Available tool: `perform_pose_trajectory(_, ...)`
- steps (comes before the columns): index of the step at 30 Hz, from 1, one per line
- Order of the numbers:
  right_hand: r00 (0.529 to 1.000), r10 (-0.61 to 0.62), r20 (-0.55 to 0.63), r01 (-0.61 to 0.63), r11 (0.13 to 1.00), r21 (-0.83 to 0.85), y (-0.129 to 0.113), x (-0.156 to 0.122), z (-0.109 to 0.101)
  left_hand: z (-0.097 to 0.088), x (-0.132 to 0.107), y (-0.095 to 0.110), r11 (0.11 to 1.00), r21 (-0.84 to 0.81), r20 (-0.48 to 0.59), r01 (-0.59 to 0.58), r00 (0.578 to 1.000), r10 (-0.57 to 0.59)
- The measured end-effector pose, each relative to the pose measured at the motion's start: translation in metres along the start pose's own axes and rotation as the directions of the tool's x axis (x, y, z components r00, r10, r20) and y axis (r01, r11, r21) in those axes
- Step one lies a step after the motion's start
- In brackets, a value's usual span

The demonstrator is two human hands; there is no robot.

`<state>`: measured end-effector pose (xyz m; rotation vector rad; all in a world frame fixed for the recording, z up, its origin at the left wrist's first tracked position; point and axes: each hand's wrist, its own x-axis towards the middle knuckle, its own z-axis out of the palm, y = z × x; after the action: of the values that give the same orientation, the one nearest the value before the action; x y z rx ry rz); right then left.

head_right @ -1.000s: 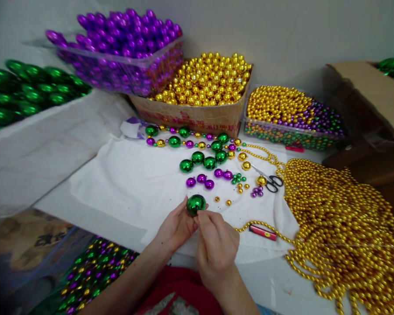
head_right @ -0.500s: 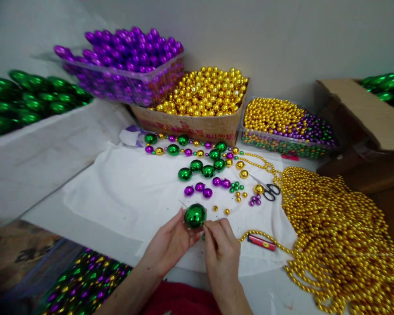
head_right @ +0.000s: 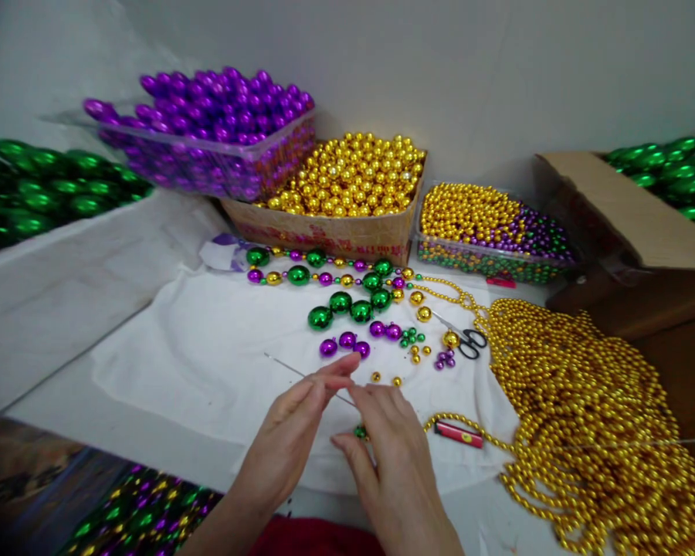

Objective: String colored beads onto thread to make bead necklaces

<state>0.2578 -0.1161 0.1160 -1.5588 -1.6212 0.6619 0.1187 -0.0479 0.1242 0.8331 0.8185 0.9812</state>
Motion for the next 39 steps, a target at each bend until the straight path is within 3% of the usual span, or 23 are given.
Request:
perform_pose_trajectory(3, 0.985, 0.142, 0.097, -0.16, 0.962, 0.22, -0.003, 0.007, 0.011, 0.0, 0.001, 0.011, 0.996, -0.083, -0.06, -0.045, 0.997, 0.04)
perform_pose_trajectory(5, 0.954, 0.252, 0.159, -0.297, 0.859, 0.417, -0.001, 0.008, 0.012, -0.004, 0.003, 0.016, 0.993, -0.101, -0.066, -0.069, 0.996, 0.063)
perform_pose_trajectory(8, 0.914, 0.359, 0.19, -0.395, 0.677, 0.621, -0.001, 0.002, 0.008, -0.009, 0.006, 0.017, 0.992, -0.122, 0.013, -0.013, 1.0, 0.014)
perform_pose_trajectory(12, 0.859, 0.497, 0.124, -0.439, 0.591, 0.677, 0.003, -0.014, 0.0, -0.012, 0.011, 0.006, 0.993, -0.08, 0.118, 0.085, 0.99, -0.075)
perform_pose_trajectory(14, 0.811, 0.58, 0.077, -0.451, 0.537, 0.713, 0.01, -0.024, -0.006, -0.012, 0.019, -0.003, 0.987, -0.004, 0.225, 0.161, 0.962, -0.156)
perform_pose_trajectory(16, 0.759, 0.651, -0.009, -0.405, 0.483, 0.776, 0.018, -0.031, -0.013, -0.009, 0.032, -0.017, 0.971, 0.102, 0.302, 0.216, 0.923, -0.237)
perform_pose_trajectory(18, 0.73, 0.677, -0.092, -0.312, 0.451, 0.836, 0.025, -0.034, -0.02, 0.0, 0.05, -0.036, 0.959, 0.231, 0.303, 0.166, 0.924, -0.234)
perform_pose_trajectory(20, 0.719, 0.681, -0.138, -0.25, 0.438, 0.863, 0.03, -0.034, -0.025, 0.014, 0.07, -0.059, 0.933, 0.361, 0.306, -0.004, 0.945, -0.114)
perform_pose_trajectory(22, 0.719, 0.681, -0.136, -0.24, 0.427, 0.872, 0.033, -0.032, -0.027, 0.03, 0.088, -0.082, 0.899, 0.415, 0.345, -0.138, 0.939, -0.015)
perform_pose_trajectory(27, 0.737, 0.667, -0.113, -0.27, 0.443, 0.855, 0.043, -0.036, -0.024, 0.049, 0.111, -0.116, 0.925, 0.362, 0.313, -0.115, 0.95, -0.004)
perform_pose_trajectory(31, 0.716, 0.686, -0.126, -0.279, 0.448, 0.85, 0.055, -0.044, -0.026, 0.038, 0.112, -0.113, 0.955, 0.293, 0.275, -0.037, 0.96, -0.047)
perform_pose_trajectory(36, 0.71, 0.699, -0.083, -0.345, 0.448, 0.825, 0.061, -0.046, -0.025, 0.01, 0.105, -0.087, 0.979, 0.125, 0.194, 0.161, 0.964, -0.184)
perform_pose_trajectory(39, 0.708, 0.698, -0.103, -0.379, 0.499, 0.779, 0.063, -0.045, -0.018, -0.009, 0.098, -0.07, 0.967, -0.02, 0.154, 0.253, 0.957, -0.247)
